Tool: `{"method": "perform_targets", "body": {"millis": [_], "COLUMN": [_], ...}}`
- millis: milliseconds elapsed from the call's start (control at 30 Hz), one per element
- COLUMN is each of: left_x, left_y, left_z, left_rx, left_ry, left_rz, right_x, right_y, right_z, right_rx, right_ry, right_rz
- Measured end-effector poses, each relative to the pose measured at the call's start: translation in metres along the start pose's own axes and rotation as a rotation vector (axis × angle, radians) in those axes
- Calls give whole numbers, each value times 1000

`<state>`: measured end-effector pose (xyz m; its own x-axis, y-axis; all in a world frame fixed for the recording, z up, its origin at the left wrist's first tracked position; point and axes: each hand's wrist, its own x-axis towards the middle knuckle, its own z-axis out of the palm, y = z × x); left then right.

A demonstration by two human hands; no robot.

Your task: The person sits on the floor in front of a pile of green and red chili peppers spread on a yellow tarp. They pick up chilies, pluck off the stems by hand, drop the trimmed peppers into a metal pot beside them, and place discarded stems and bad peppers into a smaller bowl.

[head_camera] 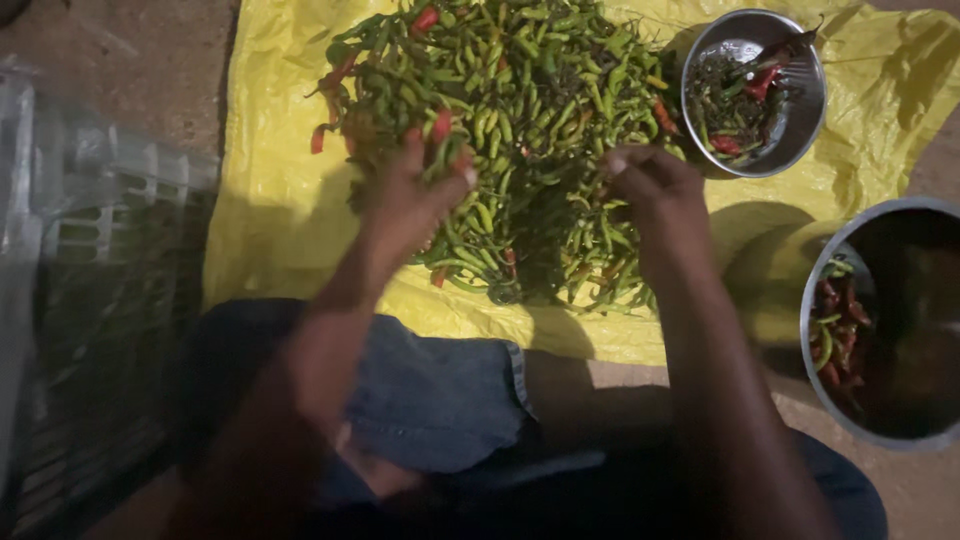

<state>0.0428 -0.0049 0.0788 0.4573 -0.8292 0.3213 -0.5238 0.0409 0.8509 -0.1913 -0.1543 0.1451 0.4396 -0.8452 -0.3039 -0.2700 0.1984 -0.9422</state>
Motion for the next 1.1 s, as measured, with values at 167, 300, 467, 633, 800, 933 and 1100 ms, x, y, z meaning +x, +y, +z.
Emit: {"method": "perform_targets", "body": {"millis": [167,300,467,633,800,933,1100], "left_x": [-47,-43,-43,-39,-38,-40,-36], "left_y": [13,8,14,18,14,15,23], "left_z": [12,26,31,35,40,42,40], "left_rx": [-1431,-1583,-1563,-1316,-1204,-1194,-1190], "left_ry": [-235,-247,-295,-239,-135,-61,-27], "left_rz": [-873,-868,-820,-761,-704,-688,-685], "right_x": [-16,-24,-26,-24,-23,-24,-27], "right_y": [-7,2,15,17,21,21,17], "right_z": [18,34,43,38,40,41,42], "right_rx": [-292,-247,-244,-323,-228,-305,-692], "right_ry": [-314,-577,-487,-420,-343,-272,-196], "right_rz": [71,15,-83,-84,-175,-320,-602]}}
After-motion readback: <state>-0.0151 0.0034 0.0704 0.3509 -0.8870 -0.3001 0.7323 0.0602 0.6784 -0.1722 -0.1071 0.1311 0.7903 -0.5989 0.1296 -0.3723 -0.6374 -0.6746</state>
